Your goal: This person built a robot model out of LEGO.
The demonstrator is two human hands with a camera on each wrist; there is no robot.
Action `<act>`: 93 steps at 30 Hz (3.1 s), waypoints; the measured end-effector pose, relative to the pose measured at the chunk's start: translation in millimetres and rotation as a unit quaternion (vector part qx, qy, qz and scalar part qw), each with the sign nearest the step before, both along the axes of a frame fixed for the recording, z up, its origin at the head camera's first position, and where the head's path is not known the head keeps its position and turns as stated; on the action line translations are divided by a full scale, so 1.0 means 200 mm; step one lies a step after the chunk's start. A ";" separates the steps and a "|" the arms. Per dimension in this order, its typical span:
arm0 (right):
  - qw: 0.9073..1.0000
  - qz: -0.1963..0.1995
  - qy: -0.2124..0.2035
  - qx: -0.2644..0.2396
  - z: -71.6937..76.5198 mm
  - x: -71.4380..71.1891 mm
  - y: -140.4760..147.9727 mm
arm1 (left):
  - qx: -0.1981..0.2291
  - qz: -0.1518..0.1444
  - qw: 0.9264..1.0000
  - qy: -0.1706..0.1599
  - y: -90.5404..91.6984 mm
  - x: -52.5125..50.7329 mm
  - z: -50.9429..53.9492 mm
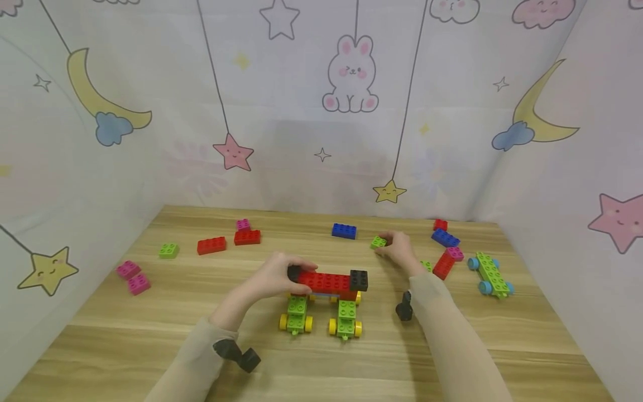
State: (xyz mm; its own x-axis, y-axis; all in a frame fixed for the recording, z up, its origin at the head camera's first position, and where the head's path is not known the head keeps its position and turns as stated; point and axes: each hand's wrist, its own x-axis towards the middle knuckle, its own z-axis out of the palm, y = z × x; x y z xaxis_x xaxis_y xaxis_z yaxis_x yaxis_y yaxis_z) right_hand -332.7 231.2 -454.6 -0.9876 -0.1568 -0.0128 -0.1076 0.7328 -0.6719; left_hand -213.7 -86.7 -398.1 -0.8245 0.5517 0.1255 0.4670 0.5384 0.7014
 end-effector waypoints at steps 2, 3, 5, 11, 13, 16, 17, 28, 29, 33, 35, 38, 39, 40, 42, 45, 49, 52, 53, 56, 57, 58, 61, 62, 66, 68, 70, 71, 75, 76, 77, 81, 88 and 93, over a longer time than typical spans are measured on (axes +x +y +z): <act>1.000 -0.004 0.000 -0.002 0.00 0.00 0.00 | -0.001 0.000 1.000 0.000 0.00 0.00 0.00; 1.000 -0.005 0.001 -0.003 0.00 0.00 0.00 | -0.001 0.000 1.000 0.000 0.00 0.00 0.00; 1.000 -0.007 0.005 -0.002 0.00 0.01 0.00 | -0.001 0.000 1.000 0.001 0.00 0.00 0.00; 1.000 -0.003 0.028 0.000 0.05 0.03 -0.02 | 0.000 -0.002 1.000 0.000 0.00 0.00 -0.01; 0.999 0.001 0.039 -0.007 0.08 0.04 -0.04 | 0.001 -0.002 1.000 -0.002 0.00 0.00 -0.01; 0.998 0.013 0.053 -0.020 0.15 0.06 -0.08 | 0.001 -0.003 1.000 -0.001 0.00 0.00 -0.01; 0.998 0.017 0.055 -0.025 0.17 0.07 -0.10 | 0.000 -0.002 1.000 0.000 0.00 0.00 -0.01; 0.993 0.075 0.064 -0.062 0.46 0.28 -0.28 | -0.001 0.001 1.000 -0.003 0.00 -0.01 -0.01; 0.993 0.079 0.065 -0.066 0.48 0.30 -0.30 | -0.001 0.000 1.000 -0.003 0.00 -0.01 -0.01; 0.990 0.097 0.067 -0.081 0.54 0.39 -0.36 | 0.001 -0.004 1.000 -0.003 0.00 -0.02 -0.01; 0.988 0.108 0.069 -0.087 0.56 0.44 -0.39 | 0.002 -0.006 1.000 -0.002 0.00 -0.02 -0.01; 0.986 0.122 0.076 -0.085 0.56 0.49 -0.42 | 0.002 -0.008 1.000 0.000 -0.01 -0.02 -0.01; 0.985 0.127 0.079 -0.084 0.56 0.50 -0.43 | 0.002 -0.009 1.000 0.000 -0.01 -0.02 -0.01; 0.985 0.132 0.081 -0.082 0.55 0.52 -0.44 | 0.003 -0.010 1.000 0.000 -0.01 -0.02 -0.01; 0.984 0.140 0.085 -0.074 0.53 0.54 -0.46 | 0.004 -0.010 1.000 0.000 -0.01 -0.02 -0.01; 0.982 0.153 0.085 -0.065 0.51 0.56 -0.47 | 0.007 -0.008 1.000 -0.003 -0.01 -0.02 -0.01; 0.982 0.164 0.086 -0.044 0.48 0.58 -0.48 | 0.007 -0.001 1.000 -0.006 0.00 -0.01 0.00; 0.980 0.176 0.088 -0.030 0.46 0.59 -0.49 | 0.004 0.004 1.000 -0.011 0.00 -0.01 0.00; 0.979 0.182 0.089 -0.028 0.46 0.59 -0.49 | 0.004 0.004 1.000 -0.012 0.00 -0.01 0.00; 0.973 0.207 0.099 -0.030 0.45 0.59 -0.50 | 0.005 0.002 1.000 -0.012 -0.01 -0.01 0.00; 0.971 0.214 0.101 -0.031 0.45 0.60 -0.50 | 0.005 0.001 1.000 -0.010 -0.01 -0.01 0.00; 0.969 0.221 0.102 -0.032 0.44 0.60 -0.50 | 0.006 -0.001 1.000 -0.009 -0.01 -0.01 0.00; 0.967 0.233 0.098 -0.030 0.44 0.60 -0.51 | 0.008 -0.004 1.000 -0.006 -0.01 -0.01 0.00; 0.967 0.235 0.094 -0.029 0.44 0.60 -0.51 | 0.008 -0.004 1.000 -0.006 -0.01 -0.01 0.00; 0.967 0.241 0.079 -0.019 0.43 0.60 -0.51 | 0.006 -0.001 1.000 -0.004 -0.01 -0.01 0.00; 0.967 0.243 0.077 -0.012 0.43 0.60 -0.52 | 0.003 0.001 1.000 0.002 -0.02 -0.01 0.00; 0.966 0.246 0.075 -0.006 0.43 0.60 -0.52 | 0.000 0.001 1.000 0.011 -0.02 -0.01 0.00; 0.967 0.246 0.074 -0.003 0.44 0.60 -0.52 | -0.002 0.000 1.000 0.015 -0.02 -0.01 0.00; 0.966 0.250 0.072 0.005 0.44 0.60 -0.53 | -0.003 -0.003 1.000 0.029 -0.02 -0.01 0.01; 0.966 0.249 0.069 0.005 0.44 0.60 -0.53 | -0.003 -0.003 1.000 0.030 -0.02 0.00 0.01; 0.966 0.248 0.067 0.005 0.44 0.60 -0.53 | -0.004 -0.003 0.999 0.032 -0.02 0.00 0.01; 0.966 0.249 0.066 0.007 0.44 0.59 -0.53 | -0.002 -0.005 0.999 0.032 -0.03 0.00 0.02; 0.965 0.252 0.067 0.015 0.44 0.59 -0.53 | 0.000 -0.010 0.999 0.046 -0.04 0.00 0.02; 0.965 0.254 0.066 0.016 0.44 0.59 -0.54 | 0.000 -0.005 0.999 0.048 -0.04 0.00 0.02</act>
